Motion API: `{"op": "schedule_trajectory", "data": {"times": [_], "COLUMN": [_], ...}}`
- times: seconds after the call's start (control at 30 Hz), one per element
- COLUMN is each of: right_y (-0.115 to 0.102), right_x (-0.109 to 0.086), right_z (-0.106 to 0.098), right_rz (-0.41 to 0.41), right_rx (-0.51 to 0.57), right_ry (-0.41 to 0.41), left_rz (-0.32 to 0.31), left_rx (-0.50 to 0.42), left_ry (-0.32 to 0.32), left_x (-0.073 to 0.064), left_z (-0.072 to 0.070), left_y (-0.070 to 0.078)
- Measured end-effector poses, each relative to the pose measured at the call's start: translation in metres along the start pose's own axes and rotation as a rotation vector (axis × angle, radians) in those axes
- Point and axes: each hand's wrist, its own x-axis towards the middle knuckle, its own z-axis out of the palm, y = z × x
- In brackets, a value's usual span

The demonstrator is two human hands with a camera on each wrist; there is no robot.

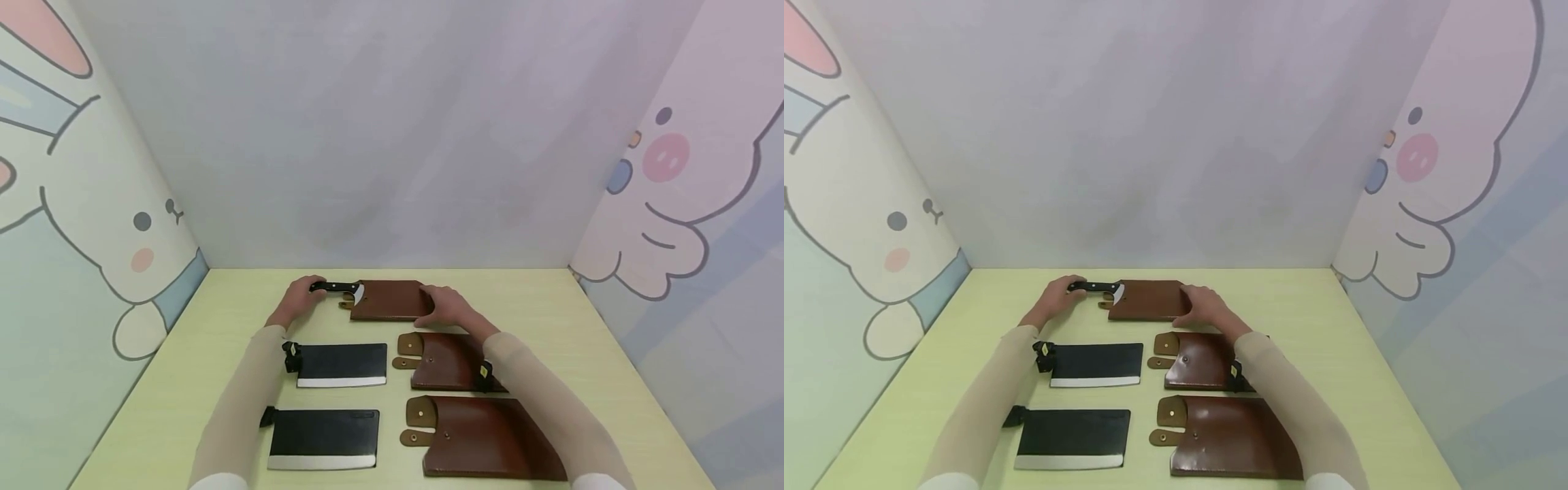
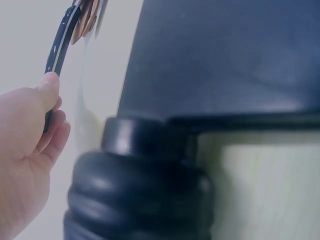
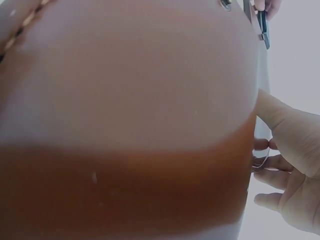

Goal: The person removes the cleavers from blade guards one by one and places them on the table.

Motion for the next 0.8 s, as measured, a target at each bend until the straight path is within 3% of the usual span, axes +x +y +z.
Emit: {"op": "schedule_trajectory", "data": {"times": [0.33, 0.8], "right_y": [0.003, -0.005], "right_x": [-0.013, -0.043], "right_z": [-0.012, -0.019], "right_rz": [-0.060, -0.115], "right_rx": [0.043, 0.076], "right_ry": [0.056, 0.135], "left_rz": [0.061, 0.116], "left_rx": [0.054, 0.012], "left_ry": [0.052, 0.143], "left_x": [-0.006, -0.027], "left_z": [-0.002, -0.012], "left_y": [0.011, 0.030]}}
